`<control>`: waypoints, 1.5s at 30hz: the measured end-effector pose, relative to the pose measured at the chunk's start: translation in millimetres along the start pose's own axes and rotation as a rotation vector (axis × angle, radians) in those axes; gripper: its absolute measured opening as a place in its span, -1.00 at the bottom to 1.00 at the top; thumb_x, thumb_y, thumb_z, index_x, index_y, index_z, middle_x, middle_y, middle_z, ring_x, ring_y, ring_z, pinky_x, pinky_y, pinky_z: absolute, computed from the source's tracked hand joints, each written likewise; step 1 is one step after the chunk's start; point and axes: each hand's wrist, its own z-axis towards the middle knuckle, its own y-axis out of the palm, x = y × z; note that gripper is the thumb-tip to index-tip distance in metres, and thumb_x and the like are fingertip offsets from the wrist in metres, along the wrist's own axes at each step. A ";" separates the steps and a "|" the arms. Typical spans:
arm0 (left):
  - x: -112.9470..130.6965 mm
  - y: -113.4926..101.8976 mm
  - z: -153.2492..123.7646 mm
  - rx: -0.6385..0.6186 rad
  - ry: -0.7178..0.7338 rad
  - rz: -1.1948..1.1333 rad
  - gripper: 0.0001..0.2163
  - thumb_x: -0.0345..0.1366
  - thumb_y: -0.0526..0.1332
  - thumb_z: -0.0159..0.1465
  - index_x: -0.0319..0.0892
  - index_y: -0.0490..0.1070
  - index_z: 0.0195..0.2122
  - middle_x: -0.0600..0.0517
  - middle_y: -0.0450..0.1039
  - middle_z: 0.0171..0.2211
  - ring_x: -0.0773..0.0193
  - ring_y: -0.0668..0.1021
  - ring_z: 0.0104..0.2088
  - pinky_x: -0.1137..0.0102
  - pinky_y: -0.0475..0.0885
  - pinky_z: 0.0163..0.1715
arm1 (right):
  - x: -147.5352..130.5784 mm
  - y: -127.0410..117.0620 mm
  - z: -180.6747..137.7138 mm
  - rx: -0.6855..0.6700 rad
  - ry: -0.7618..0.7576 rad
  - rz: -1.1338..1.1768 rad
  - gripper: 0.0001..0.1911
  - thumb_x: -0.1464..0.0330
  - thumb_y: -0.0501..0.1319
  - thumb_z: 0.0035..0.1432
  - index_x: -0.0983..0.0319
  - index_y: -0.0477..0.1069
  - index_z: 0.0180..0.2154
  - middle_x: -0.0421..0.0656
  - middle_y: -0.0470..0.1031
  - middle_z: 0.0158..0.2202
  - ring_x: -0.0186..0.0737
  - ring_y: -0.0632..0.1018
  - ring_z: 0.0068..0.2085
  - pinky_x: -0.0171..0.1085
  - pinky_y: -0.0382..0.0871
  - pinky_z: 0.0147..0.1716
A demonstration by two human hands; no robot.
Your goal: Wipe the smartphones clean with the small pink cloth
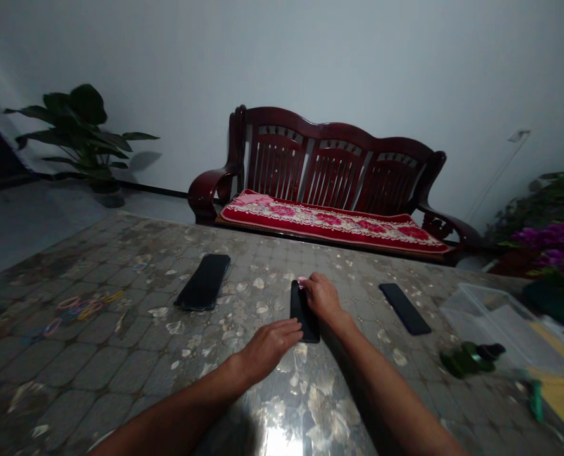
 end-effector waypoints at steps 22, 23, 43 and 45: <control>-5.2 2.3 -1.1 0.046 0.052 0.138 -0.72 -0.45 0.10 0.42 -0.16 0.54 0.04 -0.10 0.56 0.07 0.07 0.54 0.15 0.09 0.43 0.20 | -11.3 -1.9 15.5 -0.021 -0.068 -0.011 -0.66 0.42 0.05 0.37 0.16 0.59 -0.04 -0.02 0.53 -0.15 -0.08 0.46 -0.10 -0.22 0.21 -0.15; -5.7 2.9 -1.2 0.054 0.059 0.142 -0.72 -0.45 0.10 0.42 -0.17 0.54 0.04 -0.10 0.57 0.06 0.08 0.55 0.15 0.10 0.43 0.20 | -12.5 -2.1 14.5 -0.032 -0.094 -0.006 -0.66 0.42 0.05 0.37 0.15 0.58 -0.04 -0.03 0.53 -0.14 -0.09 0.46 -0.09 -0.22 0.21 -0.15; -10.9 11.7 -1.4 0.192 0.146 0.224 -0.77 -0.46 0.13 0.40 -0.18 0.56 -0.05 -0.07 0.62 -0.03 0.12 0.62 0.04 0.15 0.53 0.09 | 4.4 -9.2 11.9 -0.062 -0.013 -0.073 -0.63 0.37 0.01 0.42 0.16 0.55 0.04 -0.01 0.52 -0.10 -0.08 0.47 -0.07 -0.23 0.22 -0.13; -10.6 11.5 -1.4 0.199 0.147 0.227 -0.76 -0.46 0.12 0.41 -0.18 0.57 -0.05 -0.07 0.63 -0.04 0.13 0.63 0.03 0.16 0.54 0.08 | 8.4 -9.7 8.5 -0.065 -0.007 -0.074 -0.63 0.34 0.00 0.43 0.18 0.57 0.00 -0.01 0.53 -0.11 -0.09 0.48 -0.08 -0.24 0.22 -0.14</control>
